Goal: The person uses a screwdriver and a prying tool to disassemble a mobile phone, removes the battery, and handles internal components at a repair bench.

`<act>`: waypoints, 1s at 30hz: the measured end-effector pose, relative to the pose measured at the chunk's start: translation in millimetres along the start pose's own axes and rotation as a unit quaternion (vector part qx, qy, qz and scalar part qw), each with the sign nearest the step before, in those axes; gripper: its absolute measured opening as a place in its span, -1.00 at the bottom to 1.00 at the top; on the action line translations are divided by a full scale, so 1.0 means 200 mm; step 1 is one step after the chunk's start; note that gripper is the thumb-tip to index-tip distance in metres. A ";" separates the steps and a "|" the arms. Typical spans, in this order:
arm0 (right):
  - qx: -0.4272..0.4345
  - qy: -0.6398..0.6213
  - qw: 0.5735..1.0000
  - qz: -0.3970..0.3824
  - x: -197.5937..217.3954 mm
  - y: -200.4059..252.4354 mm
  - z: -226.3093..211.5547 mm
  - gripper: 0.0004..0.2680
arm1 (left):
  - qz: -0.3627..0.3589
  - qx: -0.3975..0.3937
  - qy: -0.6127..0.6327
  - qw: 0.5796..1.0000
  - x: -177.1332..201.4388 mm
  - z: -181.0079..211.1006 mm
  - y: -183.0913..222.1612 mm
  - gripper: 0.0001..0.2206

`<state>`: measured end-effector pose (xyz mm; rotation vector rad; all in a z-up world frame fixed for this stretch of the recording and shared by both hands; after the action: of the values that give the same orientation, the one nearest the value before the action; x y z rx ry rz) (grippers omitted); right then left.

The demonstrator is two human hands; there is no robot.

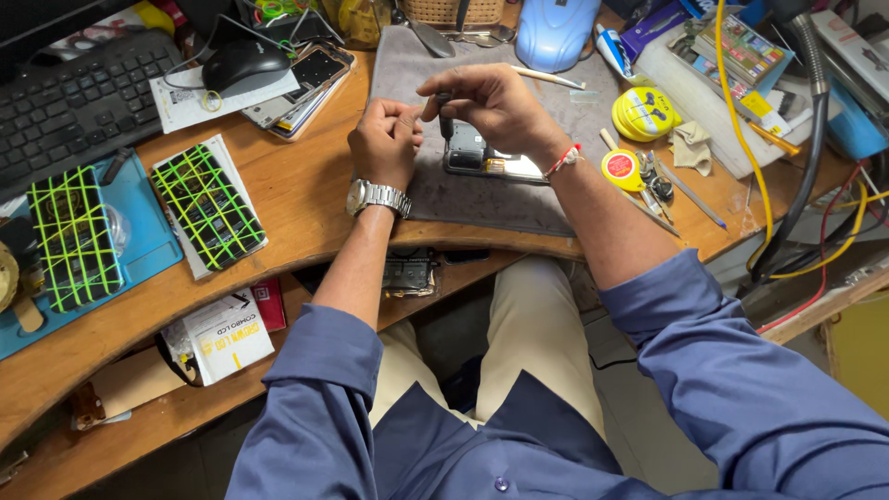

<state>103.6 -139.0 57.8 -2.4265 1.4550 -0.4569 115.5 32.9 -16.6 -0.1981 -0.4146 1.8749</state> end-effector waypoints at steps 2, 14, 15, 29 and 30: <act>0.075 0.049 0.996 0.008 -0.01 0.00 -0.05 -0.76 | -0.010 -0.025 -0.022 0.999 0.01 0.02 0.00 -0.82; 0.171 0.281 0.944 0.036 -0.10 0.04 -0.01 -0.82 | -0.015 -0.027 -0.038 0.999 -0.02 -0.01 0.00 -0.86; 0.215 0.305 0.927 0.034 -0.13 0.06 -0.06 -0.84 | -0.016 -0.014 -0.041 0.999 -0.01 -0.01 0.01 -0.85; 0.225 0.368 0.890 -0.145 -0.48 0.39 -0.32 -0.81 | -0.028 -0.054 -0.079 0.995 -0.05 -0.03 0.00 -0.93; 0.221 0.385 0.888 -0.117 -0.48 0.39 -0.30 -0.81 | -0.025 -0.048 -0.062 0.997 -0.05 -0.04 -0.02 -0.93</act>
<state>-26.4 -93.5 69.6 -2.1121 1.0864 -1.7492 124.5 26.0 -23.6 -0.1344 -0.5916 1.8257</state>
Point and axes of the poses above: each hand's wrist, its own y-axis away from the middle knuckle, its own x-axis out of the back of the hand, z = x × y, the point moved 6 cm from there along -y, towards the middle knuckle, and after that the axes turned 7 degrees about z, right-handed, at the moved point
